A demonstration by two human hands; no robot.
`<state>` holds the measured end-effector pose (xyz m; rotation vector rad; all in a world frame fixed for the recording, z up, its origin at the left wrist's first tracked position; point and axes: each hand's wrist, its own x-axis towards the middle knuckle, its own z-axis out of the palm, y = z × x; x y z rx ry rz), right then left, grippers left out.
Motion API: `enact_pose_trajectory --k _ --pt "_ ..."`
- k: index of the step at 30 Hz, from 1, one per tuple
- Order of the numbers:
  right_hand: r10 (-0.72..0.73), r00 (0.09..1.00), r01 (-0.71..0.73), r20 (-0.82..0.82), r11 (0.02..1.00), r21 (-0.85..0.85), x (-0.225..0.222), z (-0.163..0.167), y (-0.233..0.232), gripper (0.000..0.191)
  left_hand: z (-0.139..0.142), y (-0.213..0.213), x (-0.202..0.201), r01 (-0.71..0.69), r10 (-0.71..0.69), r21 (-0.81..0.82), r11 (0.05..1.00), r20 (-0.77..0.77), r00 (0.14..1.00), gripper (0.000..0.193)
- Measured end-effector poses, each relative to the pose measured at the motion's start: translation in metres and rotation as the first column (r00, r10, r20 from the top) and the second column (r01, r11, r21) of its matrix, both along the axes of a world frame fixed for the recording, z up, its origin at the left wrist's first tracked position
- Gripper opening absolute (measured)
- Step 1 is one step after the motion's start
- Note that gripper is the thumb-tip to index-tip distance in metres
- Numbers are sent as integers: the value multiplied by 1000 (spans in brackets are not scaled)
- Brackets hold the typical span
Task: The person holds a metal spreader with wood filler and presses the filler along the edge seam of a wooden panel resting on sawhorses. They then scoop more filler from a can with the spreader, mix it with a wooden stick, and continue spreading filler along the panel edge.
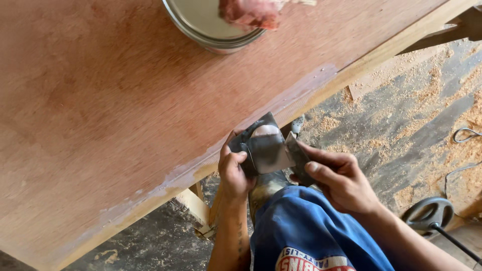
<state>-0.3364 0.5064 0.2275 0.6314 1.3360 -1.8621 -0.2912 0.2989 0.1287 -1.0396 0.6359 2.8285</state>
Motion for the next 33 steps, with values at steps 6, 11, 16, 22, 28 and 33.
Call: enact_pose_trajectory --k 6,11,16,22,28,33 --pt "190 979 -173 -73 966 192 29 -3 36 47 24 19 -16 153 -154 -21 988 -48 987 58" --pt "518 854 -428 -54 757 494 -6 28 76 43 48 40 -30 137 -133 14 990 -158 978 54" --pt "823 102 -33 -559 564 825 -72 84 111 26 88 61 -30 379 -534 -604 701 -92 840 49" --pt "838 -136 10 -529 535 845 -75 130 136 22 125 137 -17 255 -663 -908 332 -33 748 48" --pt "821 -44 72 -569 571 818 -67 150 189 21 140 220 -19 354 -626 -880 318 85 775 45" --pt "790 43 183 -611 595 783 -60 176 246 20 164 263 -29 -163 -622 -986 35 -149 769 35"
